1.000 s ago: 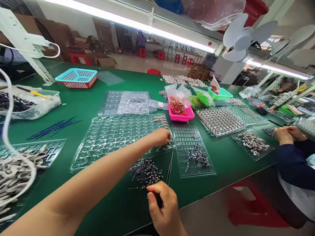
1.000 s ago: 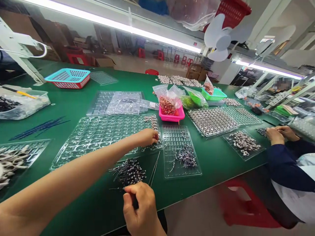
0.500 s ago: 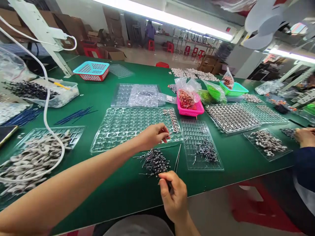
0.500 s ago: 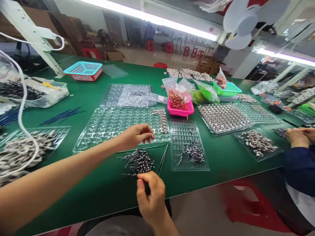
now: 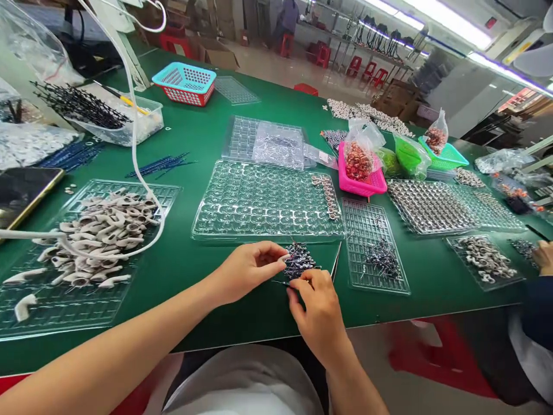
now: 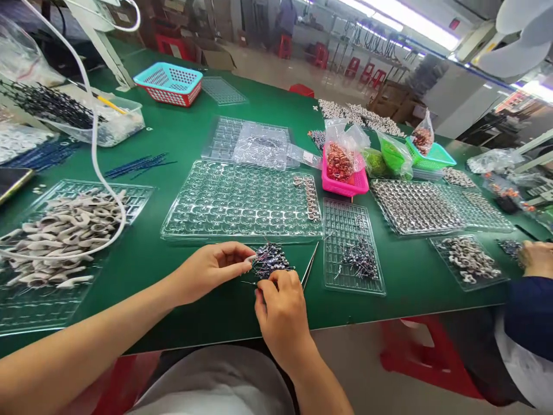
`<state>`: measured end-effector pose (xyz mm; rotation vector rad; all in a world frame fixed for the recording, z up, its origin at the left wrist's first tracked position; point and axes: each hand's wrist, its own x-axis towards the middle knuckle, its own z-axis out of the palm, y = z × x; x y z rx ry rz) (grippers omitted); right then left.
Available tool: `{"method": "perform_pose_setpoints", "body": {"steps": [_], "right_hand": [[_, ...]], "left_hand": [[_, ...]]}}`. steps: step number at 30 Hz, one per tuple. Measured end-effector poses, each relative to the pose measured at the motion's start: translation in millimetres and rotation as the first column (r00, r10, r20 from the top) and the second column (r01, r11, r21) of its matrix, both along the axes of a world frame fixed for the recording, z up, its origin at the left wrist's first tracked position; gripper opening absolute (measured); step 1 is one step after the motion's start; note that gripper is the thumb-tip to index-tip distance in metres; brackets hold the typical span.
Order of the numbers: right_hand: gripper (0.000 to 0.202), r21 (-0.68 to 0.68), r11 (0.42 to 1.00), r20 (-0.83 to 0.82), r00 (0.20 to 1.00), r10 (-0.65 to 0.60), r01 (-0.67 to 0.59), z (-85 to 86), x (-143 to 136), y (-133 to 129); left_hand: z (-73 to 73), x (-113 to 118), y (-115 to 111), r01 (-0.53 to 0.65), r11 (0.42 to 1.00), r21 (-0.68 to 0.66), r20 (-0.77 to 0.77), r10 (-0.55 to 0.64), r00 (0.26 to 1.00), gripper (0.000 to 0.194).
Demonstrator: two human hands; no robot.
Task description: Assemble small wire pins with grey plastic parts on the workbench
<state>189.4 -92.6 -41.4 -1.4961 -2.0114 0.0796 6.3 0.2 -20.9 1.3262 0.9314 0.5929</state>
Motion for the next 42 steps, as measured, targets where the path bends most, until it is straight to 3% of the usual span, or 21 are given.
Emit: {"method": "perform_pose_setpoints", "body": {"steps": [3,7,10,16,20,23,30,38,42], "right_hand": [[0.009,-0.015,1.000,0.126,0.992,0.015,-0.013,-3.1,-5.7,6.9],[0.011,0.010,1.000,0.170,0.985,0.025,-0.027,-5.7,-9.8,12.3],[0.012,0.059,0.997,0.112,0.993,0.033,-0.040,-3.5,-11.2,11.4],[0.026,0.170,0.976,-0.054,0.988,0.145,-0.134,-0.1,-4.5,0.0],[0.035,0.163,0.974,-0.114,0.978,0.175,-0.155,-2.8,1.1,-5.8],[0.041,0.179,0.971,-0.161,0.969,0.189,-0.160,-3.9,2.0,-8.4],[0.050,0.202,0.970,-0.268,0.945,0.189,-0.136,-8.1,-0.5,-13.0],[0.027,0.093,0.995,-0.430,0.899,0.082,-0.047,-11.1,0.4,-13.6],[0.023,0.071,0.997,-0.454,0.888,0.069,-0.041,-10.8,0.2,-13.2]], "left_hand": [[-0.6,-0.4,0.3,-0.002,1.000,0.009,-0.013,0.002,1.000,0.025],[-1.8,-4.3,1.0,-0.023,1.000,0.011,-0.002,0.023,1.000,0.014],[-0.1,-6.4,-0.4,-0.008,1.000,0.025,0.036,0.007,0.999,0.007],[14.6,-6.8,-6.4,0.115,0.990,0.082,-0.073,-0.109,0.991,0.023],[22.0,-3.5,-11.0,0.263,0.965,-0.026,-0.118,-0.264,0.957,0.038],[22.0,-1.1,-12.4,0.306,0.944,-0.121,-0.062,-0.315,0.947,0.038],[15.3,0.0,-11.6,0.326,0.909,-0.259,0.025,-0.332,0.943,0.034],[12.5,2.8,-13.0,0.296,0.918,-0.266,-0.010,-0.309,0.951,0.035],[10.0,2.5,-13.2,0.297,0.893,-0.338,0.066,-0.292,0.954,0.038]]}}
